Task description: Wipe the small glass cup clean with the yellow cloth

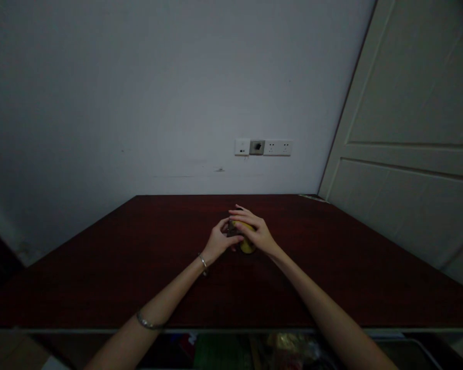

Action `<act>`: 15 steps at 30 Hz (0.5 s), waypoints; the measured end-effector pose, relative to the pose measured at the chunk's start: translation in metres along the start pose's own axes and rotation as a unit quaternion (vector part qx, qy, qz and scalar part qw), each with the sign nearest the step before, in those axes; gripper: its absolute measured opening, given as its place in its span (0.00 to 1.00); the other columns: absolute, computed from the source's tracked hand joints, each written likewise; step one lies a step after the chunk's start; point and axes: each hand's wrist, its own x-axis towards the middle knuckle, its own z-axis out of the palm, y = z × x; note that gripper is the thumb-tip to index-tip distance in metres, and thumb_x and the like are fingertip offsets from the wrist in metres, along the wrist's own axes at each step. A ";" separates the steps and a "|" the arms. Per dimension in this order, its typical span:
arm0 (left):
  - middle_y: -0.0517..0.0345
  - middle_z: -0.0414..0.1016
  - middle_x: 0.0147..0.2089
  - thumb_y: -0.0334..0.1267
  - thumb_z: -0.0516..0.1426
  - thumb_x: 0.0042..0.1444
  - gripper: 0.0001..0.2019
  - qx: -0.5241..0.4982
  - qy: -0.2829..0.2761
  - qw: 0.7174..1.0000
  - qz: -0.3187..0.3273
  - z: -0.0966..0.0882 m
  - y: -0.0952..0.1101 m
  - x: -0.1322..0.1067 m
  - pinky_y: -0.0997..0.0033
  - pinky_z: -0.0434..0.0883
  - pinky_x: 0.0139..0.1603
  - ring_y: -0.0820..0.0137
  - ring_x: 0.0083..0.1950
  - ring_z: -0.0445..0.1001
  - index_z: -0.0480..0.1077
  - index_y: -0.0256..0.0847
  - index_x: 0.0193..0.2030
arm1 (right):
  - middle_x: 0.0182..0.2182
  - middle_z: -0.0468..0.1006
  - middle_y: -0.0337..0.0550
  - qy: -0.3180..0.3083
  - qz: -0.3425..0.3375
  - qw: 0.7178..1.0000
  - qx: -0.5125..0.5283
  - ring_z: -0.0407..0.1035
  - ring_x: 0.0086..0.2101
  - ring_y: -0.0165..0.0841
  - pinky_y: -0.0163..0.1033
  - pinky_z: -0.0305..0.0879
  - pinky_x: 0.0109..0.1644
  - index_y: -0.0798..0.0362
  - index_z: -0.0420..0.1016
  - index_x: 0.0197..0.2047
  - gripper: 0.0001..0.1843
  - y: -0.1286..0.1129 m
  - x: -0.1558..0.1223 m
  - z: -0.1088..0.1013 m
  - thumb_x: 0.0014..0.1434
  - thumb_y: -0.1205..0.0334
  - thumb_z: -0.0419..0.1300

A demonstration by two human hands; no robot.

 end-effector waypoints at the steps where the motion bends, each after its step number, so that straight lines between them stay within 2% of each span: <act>1: 0.51 0.71 0.41 0.40 0.66 0.35 0.34 -0.006 -0.001 1.000 0.000 0.000 -0.001 0.000 0.78 0.70 0.20 0.71 0.32 0.72 0.60 0.35 0.51 | 0.47 0.74 0.43 -0.002 -0.007 1.000 -0.004 0.59 0.55 0.40 0.55 0.53 0.59 0.45 0.76 0.43 0.12 0.000 0.000 0.001 0.56 0.57 0.57; 4: 0.52 0.70 0.41 0.40 0.67 0.34 0.36 -0.012 -0.010 1.000 0.002 0.001 -0.002 -0.002 0.78 0.69 0.18 0.72 0.30 0.71 0.59 0.36 0.52 | 0.46 0.75 0.42 0.015 -0.002 1.000 0.007 0.62 0.54 0.39 0.53 0.55 0.58 0.45 0.77 0.42 0.11 0.002 0.001 0.002 0.55 0.58 0.57; 10: 0.47 0.68 0.47 0.36 0.68 0.30 0.39 -0.017 -0.016 1.000 0.000 0.003 -0.003 -0.003 0.74 0.72 0.27 0.67 0.38 0.73 0.58 0.36 0.52 | 0.43 0.77 0.44 0.088 0.121 0.987 0.056 0.70 0.45 0.37 0.46 0.64 0.53 0.49 0.76 0.42 0.13 0.010 0.003 0.002 0.55 0.57 0.57; 12: 0.47 0.68 0.47 0.36 0.67 0.31 0.38 -0.015 -0.013 1.000 -0.005 0.004 -0.004 -0.002 0.76 0.71 0.24 0.68 0.36 0.72 0.58 0.36 0.52 | 0.43 0.77 0.44 0.101 0.111 0.988 0.048 0.69 0.46 0.36 0.46 0.63 0.54 0.49 0.77 0.41 0.12 0.011 0.002 0.005 0.55 0.58 0.57; 15: 0.50 0.69 0.44 0.38 0.66 0.34 0.36 -0.012 -0.004 1.000 0.003 0.003 -0.005 -0.001 0.78 0.69 0.19 0.70 0.33 0.71 0.58 0.36 0.51 | 0.44 0.76 0.43 0.082 0.038 0.996 0.013 0.65 0.51 0.37 0.48 0.59 0.57 0.47 0.77 0.41 0.11 0.008 -0.001 0.010 0.56 0.60 0.57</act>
